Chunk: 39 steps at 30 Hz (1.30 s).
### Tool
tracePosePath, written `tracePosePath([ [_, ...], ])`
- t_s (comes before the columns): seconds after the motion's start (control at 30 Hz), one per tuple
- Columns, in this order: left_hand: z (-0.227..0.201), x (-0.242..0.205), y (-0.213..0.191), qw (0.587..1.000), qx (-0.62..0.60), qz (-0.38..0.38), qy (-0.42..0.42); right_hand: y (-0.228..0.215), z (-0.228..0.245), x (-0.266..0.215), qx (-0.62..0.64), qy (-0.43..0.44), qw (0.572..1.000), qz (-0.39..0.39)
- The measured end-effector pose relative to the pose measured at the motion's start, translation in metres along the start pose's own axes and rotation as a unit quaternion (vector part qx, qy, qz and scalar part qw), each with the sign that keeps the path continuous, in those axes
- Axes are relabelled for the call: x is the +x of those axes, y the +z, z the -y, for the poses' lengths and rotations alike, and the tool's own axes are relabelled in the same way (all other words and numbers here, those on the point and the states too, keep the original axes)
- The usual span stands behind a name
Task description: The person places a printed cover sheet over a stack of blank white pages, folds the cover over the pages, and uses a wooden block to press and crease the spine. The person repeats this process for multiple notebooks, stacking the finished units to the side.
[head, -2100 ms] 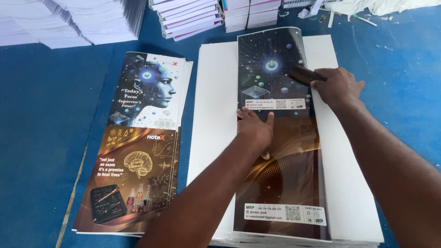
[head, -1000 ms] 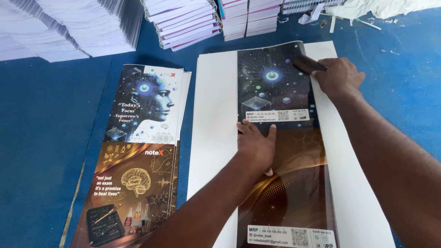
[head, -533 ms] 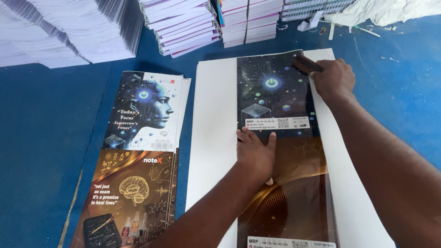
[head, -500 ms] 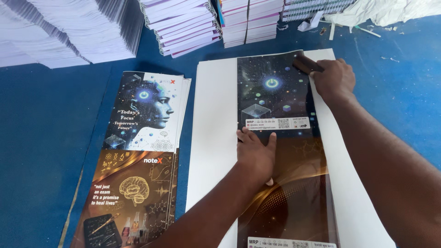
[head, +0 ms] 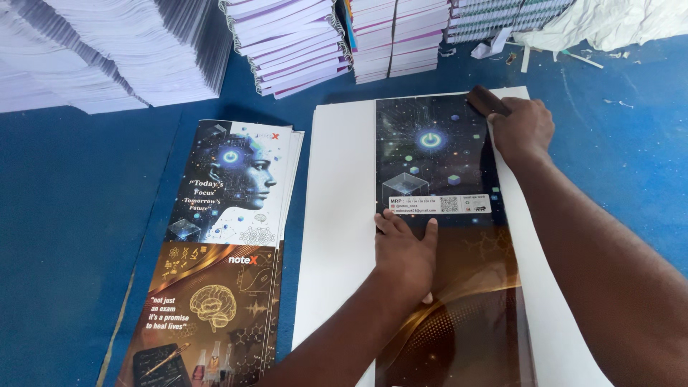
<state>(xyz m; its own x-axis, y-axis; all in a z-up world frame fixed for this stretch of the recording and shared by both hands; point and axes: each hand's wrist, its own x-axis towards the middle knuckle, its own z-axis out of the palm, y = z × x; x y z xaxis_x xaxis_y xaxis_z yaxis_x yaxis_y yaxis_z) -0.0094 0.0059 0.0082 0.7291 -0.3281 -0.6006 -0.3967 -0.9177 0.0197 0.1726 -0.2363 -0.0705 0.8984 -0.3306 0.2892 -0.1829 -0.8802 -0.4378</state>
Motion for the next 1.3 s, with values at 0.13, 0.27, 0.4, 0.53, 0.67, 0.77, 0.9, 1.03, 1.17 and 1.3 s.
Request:
tracePosePath([
  [0.13,-0.001,-0.002,0.000,1.000,0.000,-0.009,-0.001,0.000,0.002,0.001,0.009,0.009,1.000,0.000],
  [0.27,-0.001,-0.003,-0.003,1.000,0.005,0.008,0.002,0.004,0.002,-0.001,0.020,0.016,1.000,-0.014],
  [0.4,0.000,-0.003,-0.004,1.000,-0.003,0.012,0.002,0.011,0.001,0.000,0.004,0.027,0.999,-0.017],
  [0.53,-0.001,-0.003,-0.004,1.000,-0.007,0.005,-0.005,0.014,-0.004,0.003,0.008,0.021,1.000,-0.013],
  [0.67,-0.001,-0.002,-0.002,1.000,-0.018,-0.002,-0.010,0.014,-0.010,0.004,0.012,0.027,0.999,0.025],
  [0.77,-0.002,-0.001,-0.001,1.000,-0.024,-0.009,-0.010,0.013,-0.014,0.002,0.033,-0.003,0.999,0.000],
  [0.9,-0.001,0.000,0.001,1.000,-0.025,-0.009,-0.015,0.006,-0.018,-0.002,0.047,-0.016,0.998,0.027],
  [1.03,-0.002,0.001,0.003,0.999,-0.024,-0.018,-0.024,0.000,-0.018,-0.015,0.039,-0.028,0.998,0.035],
  [1.17,-0.001,0.004,0.005,0.999,-0.030,-0.014,-0.023,-0.006,-0.017,-0.030,0.046,-0.058,0.997,0.020],
  [1.3,0.000,0.006,0.006,0.999,-0.044,-0.015,-0.024,-0.010,-0.016,-0.035,0.035,-0.049,0.997,0.038],
])
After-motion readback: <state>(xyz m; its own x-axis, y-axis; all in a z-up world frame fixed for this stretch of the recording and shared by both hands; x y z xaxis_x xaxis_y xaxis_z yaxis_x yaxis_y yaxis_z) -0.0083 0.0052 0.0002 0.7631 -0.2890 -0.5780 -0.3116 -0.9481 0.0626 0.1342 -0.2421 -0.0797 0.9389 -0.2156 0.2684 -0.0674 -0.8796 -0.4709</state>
